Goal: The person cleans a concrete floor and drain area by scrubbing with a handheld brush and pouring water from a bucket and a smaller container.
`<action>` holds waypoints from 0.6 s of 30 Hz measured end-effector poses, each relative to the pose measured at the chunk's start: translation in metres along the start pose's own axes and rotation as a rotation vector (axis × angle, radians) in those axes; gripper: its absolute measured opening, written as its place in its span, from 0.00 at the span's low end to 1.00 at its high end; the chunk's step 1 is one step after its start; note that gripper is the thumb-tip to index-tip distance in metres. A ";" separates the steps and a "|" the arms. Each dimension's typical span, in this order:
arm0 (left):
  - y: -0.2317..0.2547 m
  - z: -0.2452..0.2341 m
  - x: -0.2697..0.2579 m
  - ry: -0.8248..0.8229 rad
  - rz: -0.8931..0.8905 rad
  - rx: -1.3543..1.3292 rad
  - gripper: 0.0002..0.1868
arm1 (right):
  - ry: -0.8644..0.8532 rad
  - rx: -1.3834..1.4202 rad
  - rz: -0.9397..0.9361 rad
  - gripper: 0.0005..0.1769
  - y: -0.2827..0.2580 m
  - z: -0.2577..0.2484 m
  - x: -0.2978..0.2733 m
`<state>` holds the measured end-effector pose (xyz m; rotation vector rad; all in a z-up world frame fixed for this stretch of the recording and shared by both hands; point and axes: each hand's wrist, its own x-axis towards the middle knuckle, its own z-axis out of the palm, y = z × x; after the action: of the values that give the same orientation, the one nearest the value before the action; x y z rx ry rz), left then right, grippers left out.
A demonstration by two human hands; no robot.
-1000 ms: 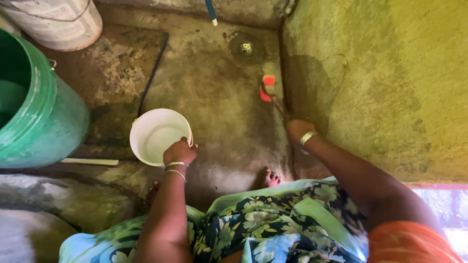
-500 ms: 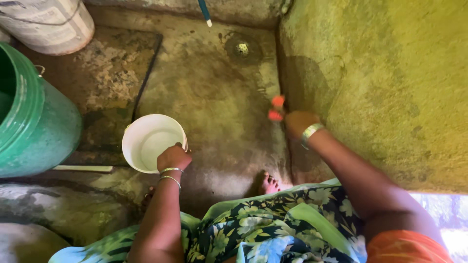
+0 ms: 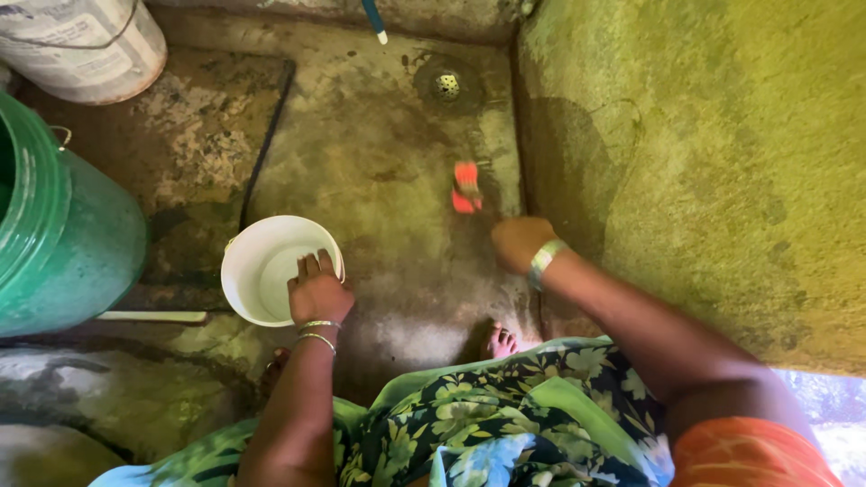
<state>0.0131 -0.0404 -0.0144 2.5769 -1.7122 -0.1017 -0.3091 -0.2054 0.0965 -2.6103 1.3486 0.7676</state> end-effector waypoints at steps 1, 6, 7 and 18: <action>0.000 0.001 0.001 0.035 0.015 0.015 0.40 | 0.077 0.010 0.019 0.10 0.009 0.013 0.018; 0.003 -0.018 0.003 0.037 0.040 0.018 0.46 | 0.307 0.087 0.062 0.24 0.051 0.058 0.038; 0.004 -0.022 0.001 0.020 0.040 0.005 0.48 | 0.205 0.053 0.069 0.18 0.046 0.053 0.034; 0.010 -0.030 0.011 -0.056 0.208 -0.097 0.49 | 0.176 -0.011 -0.068 0.10 0.009 0.067 0.052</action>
<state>0.0108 -0.0543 0.0161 2.3345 -1.9314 -0.2434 -0.3177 -0.2279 0.0144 -2.7728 1.2917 0.5481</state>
